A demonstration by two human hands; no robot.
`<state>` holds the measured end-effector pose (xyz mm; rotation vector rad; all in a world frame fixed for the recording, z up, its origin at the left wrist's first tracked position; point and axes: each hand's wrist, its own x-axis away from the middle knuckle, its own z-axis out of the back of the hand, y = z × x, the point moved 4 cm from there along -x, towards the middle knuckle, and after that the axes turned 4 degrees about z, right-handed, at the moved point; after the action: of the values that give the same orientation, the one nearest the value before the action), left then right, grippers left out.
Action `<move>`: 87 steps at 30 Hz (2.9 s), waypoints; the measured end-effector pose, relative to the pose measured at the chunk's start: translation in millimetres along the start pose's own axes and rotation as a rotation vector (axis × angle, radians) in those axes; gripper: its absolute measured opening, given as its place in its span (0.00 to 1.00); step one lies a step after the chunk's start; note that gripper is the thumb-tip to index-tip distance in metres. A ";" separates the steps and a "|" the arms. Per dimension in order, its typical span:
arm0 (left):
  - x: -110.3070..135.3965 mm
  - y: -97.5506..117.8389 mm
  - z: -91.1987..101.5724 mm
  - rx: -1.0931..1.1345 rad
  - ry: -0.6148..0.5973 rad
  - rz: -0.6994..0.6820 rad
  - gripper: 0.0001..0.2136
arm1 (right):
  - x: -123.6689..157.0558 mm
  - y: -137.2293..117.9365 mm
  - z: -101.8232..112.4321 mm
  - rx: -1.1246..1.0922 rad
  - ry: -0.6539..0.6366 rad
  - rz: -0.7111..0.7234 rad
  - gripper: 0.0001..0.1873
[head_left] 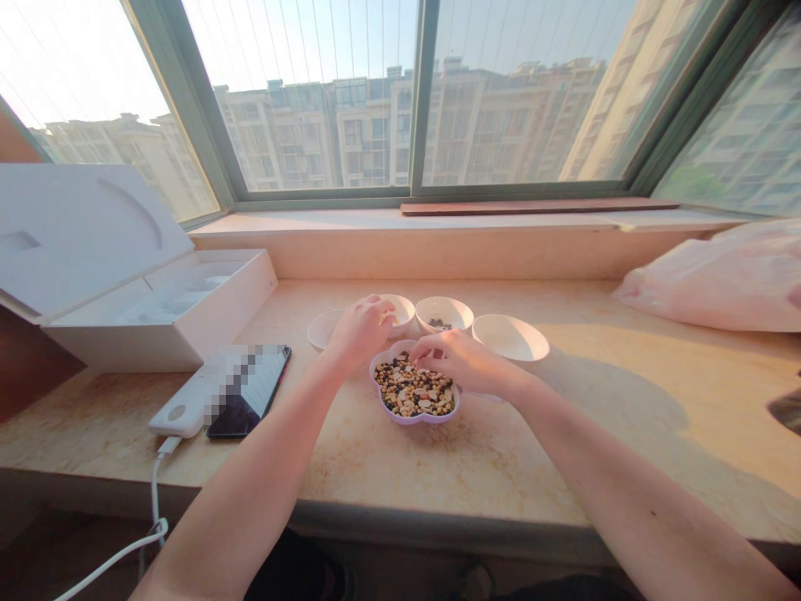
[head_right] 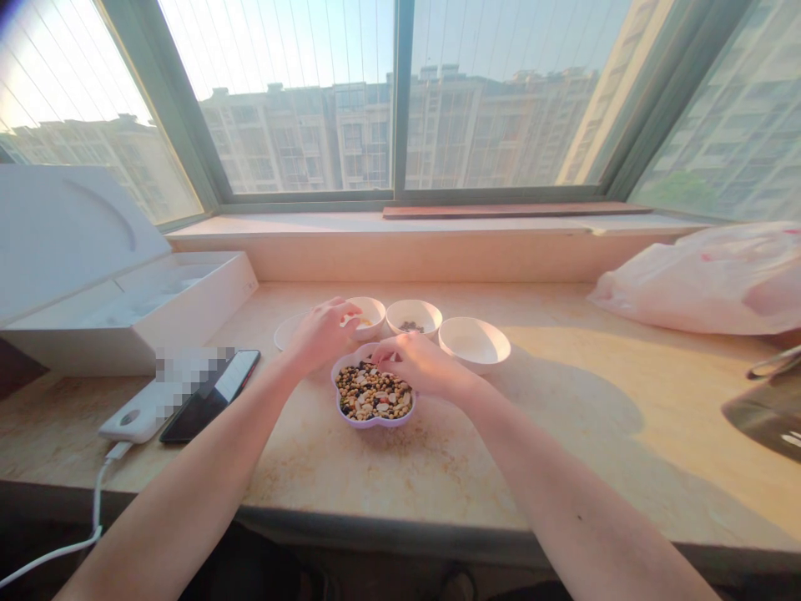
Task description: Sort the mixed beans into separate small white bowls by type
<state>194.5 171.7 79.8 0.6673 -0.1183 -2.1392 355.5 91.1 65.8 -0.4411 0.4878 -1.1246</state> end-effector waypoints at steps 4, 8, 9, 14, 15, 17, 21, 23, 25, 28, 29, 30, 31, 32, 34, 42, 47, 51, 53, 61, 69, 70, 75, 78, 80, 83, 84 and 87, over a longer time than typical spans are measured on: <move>5.4 15.2 1.8 0.042 -0.135 -0.109 0.12 | -0.8 6.2 14.5 -0.060 0.164 -0.041 0.11; 17.6 33.2 -3.1 0.062 -0.372 -0.246 0.11 | -2.3 16.0 30.6 0.031 0.364 -0.135 0.13; 20.7 36.6 -4.2 0.056 -0.420 -0.272 0.11 | -2.4 18.2 33.0 0.055 0.393 -0.161 0.13; 31.5 46.4 -7.6 -0.002 -0.599 -0.341 0.12 | -3.4 26.8 35.5 0.161 0.440 -0.197 0.13; 32.6 47.6 -8.1 -0.010 -0.619 -0.346 0.12 | -3.7 28.3 35.5 0.184 0.453 -0.180 0.13; 33.6 49.8 -9.2 -0.012 -0.638 -0.358 0.11 | -4.3 32.4 35.5 0.231 0.476 -0.153 0.13; 33.1 51.3 -12.7 0.018 -0.626 -0.358 0.10 | -5.4 41.6 35.2 0.308 0.463 -0.167 0.14; 32.4 50.2 -14.9 0.036 -0.625 -0.344 0.09 | -5.7 43.9 35.1 0.333 0.443 -0.174 0.15; 31.7 48.3 -17.4 0.050 -0.632 -0.324 0.09 | -5.8 44.8 34.8 0.351 0.426 -0.180 0.15; 30.9 45.2 -21.7 0.044 -0.639 -0.307 0.09 | -5.7 45.3 34.6 0.374 0.409 -0.205 0.16; 30.8 44.7 -23.0 0.036 -0.635 -0.313 0.10 | -5.5 45.2 34.6 0.377 0.406 -0.215 0.16; 30.8 44.4 -24.1 0.028 -0.631 -0.324 0.10 | -5.3 45.1 34.6 0.377 0.404 -0.223 0.16; 31.0 44.5 -24.7 0.022 -0.626 -0.336 0.10 | -5.0 44.8 34.6 0.374 0.403 -0.229 0.17; 31.2 44.9 -24.8 0.020 -0.620 -0.346 0.10 | -4.6 44.6 34.7 0.370 0.403 -0.235 0.18; 31.1 45.3 -23.0 0.019 -0.610 -0.337 0.09 | -3.7 44.1 34.9 0.363 0.408 -0.243 0.19; 10.1 23.1 -1.8 -0.022 -0.226 -0.072 0.13 | -3.6 32.6 37.0 0.339 0.450 -0.213 0.14; -2.9 -0.4 -2.1 -0.110 -0.029 0.036 0.14 | -0.2 11.3 33.7 0.253 0.307 -0.170 0.14; -9.2 -6.1 -6.9 -0.186 -0.009 0.080 0.13 | 2.9 -5.6 18.8 0.167 0.004 -0.031 0.12; -11.9 -6.5 -9.3 -0.214 -0.025 0.102 0.12 | 4.6 -8.5 10.6 0.195 -0.116 -0.007 0.13; -13.1 -5.4 -12.4 -0.215 -0.039 0.104 0.15 | 1.6 -5.6 -6.5 0.417 -0.171 0.069 0.14; -6.7 0.5 -11.9 -0.182 -0.036 0.070 0.14 | -0.6 -7.2 -16.3 0.498 -0.185 0.096 0.15; -6.1 1.3 -12.2 -0.177 -0.038 0.064 0.14 | -0.7 -7.5 -16.3 0.489 -0.188 0.090 0.15; -4.2 2.7 -12.8 -0.159 -0.027 0.037 0.14 | -2.0 -8.0 -15.3 0.465 -0.171 0.077 0.15; -3.8 2.9 -12.3 -0.158 -0.027 0.037 0.14 | -3.5 -7.0 -17.2 0.458 -0.180 0.095 0.15; -3.8 3.2 -11.3 -0.159 -0.027 0.042 0.14 | -4.4 -6.1 -18.3 0.444 -0.190 0.094 0.15; -3.8 3.1 -9.5 -0.162 -0.031 0.054 0.14 | -5.2 -5.7 -18.4 0.419 -0.188 0.097 0.15; -3.7 2.9 -9.1 -0.165 -0.035 0.058 0.14 | -5.2 -5.9 -17.9 0.412 -0.181 0.107 0.15; -2.8 1.2 -7.9 -0.160 -0.039 0.064 0.14 | -5.2 -5.4 -15.3 0.380 -0.155 0.140 0.15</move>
<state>200.6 174.3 74.6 0.5219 0.0103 -2.0759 340.8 92.6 57.2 -0.1567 0.1588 -1.0107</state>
